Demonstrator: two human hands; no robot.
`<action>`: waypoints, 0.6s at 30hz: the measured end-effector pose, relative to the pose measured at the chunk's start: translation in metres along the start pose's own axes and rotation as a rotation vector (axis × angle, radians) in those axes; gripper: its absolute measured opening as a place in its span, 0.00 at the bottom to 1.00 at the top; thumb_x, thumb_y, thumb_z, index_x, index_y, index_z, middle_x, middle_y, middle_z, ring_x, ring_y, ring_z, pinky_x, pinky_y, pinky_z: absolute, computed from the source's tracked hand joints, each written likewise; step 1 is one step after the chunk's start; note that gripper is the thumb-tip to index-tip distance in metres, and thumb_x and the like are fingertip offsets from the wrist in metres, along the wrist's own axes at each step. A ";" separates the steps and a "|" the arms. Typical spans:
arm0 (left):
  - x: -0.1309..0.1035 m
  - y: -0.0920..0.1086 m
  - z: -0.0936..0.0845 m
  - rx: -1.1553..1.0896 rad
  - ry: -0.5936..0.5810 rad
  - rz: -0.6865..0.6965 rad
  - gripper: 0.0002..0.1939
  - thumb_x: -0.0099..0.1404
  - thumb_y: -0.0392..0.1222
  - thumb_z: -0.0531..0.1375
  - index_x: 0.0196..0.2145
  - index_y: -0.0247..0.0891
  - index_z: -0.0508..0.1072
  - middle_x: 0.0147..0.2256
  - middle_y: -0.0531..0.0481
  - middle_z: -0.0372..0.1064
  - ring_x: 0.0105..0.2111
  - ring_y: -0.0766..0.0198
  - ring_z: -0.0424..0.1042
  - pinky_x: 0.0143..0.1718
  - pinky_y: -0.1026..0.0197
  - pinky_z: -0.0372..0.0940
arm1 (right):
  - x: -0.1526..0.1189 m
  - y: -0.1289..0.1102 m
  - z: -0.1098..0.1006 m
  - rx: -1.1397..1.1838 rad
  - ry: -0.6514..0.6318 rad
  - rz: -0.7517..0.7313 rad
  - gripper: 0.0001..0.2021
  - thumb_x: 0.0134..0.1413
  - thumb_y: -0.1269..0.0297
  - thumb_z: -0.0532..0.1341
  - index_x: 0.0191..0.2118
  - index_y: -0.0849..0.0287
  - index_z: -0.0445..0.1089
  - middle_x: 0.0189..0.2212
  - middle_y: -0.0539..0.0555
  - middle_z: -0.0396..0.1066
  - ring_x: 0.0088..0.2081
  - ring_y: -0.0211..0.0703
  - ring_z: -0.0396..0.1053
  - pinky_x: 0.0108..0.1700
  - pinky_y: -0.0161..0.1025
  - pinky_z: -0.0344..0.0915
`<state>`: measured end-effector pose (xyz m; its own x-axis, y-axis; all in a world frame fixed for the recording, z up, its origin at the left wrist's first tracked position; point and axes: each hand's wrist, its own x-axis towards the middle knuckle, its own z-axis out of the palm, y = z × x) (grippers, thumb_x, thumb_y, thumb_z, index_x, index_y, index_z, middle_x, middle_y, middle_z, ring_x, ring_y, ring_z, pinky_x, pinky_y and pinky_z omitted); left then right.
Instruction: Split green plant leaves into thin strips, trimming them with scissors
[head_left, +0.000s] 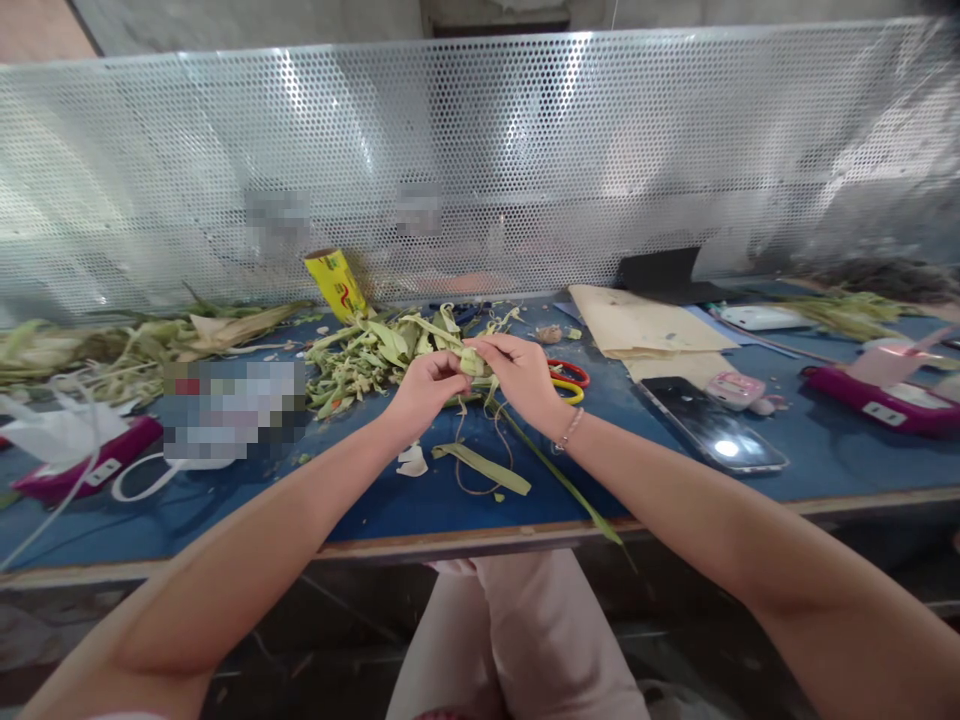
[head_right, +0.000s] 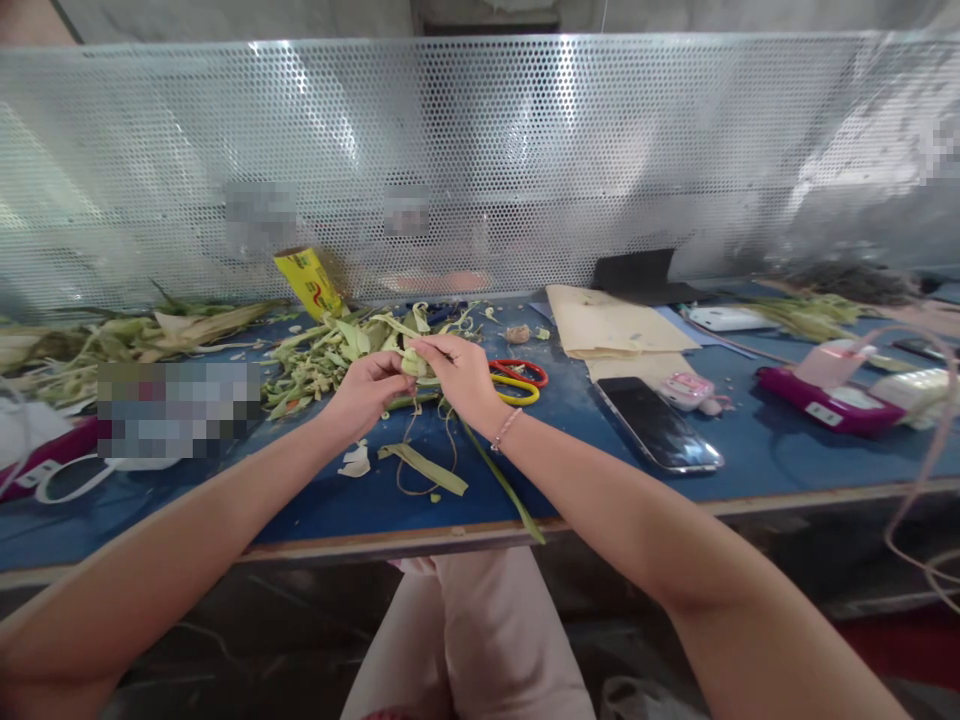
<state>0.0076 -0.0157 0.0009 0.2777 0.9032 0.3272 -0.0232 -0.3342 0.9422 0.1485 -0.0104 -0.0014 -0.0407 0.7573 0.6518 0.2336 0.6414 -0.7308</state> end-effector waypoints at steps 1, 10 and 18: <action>0.000 0.000 0.000 -0.003 -0.004 0.003 0.04 0.45 0.29 0.57 0.18 0.34 0.65 0.17 0.57 0.62 0.20 0.74 0.62 0.26 0.67 0.57 | 0.000 0.000 0.000 0.003 0.005 0.004 0.10 0.51 0.63 0.56 0.32 0.58 0.74 0.32 0.51 0.74 0.36 0.40 0.70 0.40 0.38 0.64; -0.001 0.004 0.004 -0.132 0.041 -0.099 0.07 0.44 0.32 0.59 0.17 0.35 0.62 0.15 0.57 0.62 0.18 0.73 0.61 0.25 0.67 0.58 | 0.001 0.001 0.004 -0.006 0.069 0.043 0.10 0.51 0.64 0.55 0.31 0.59 0.73 0.31 0.51 0.74 0.34 0.39 0.69 0.38 0.37 0.64; 0.001 -0.003 0.003 0.121 -0.025 -0.028 0.03 0.43 0.30 0.56 0.18 0.34 0.66 0.17 0.56 0.63 0.20 0.72 0.62 0.25 0.66 0.59 | -0.002 -0.003 0.005 -0.008 -0.007 0.006 0.10 0.52 0.63 0.54 0.31 0.59 0.71 0.30 0.51 0.73 0.33 0.38 0.69 0.37 0.36 0.63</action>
<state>0.0107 -0.0150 -0.0022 0.3002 0.9062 0.2978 0.1004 -0.3405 0.9349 0.1436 -0.0134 -0.0020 -0.0466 0.7619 0.6460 0.2413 0.6361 -0.7329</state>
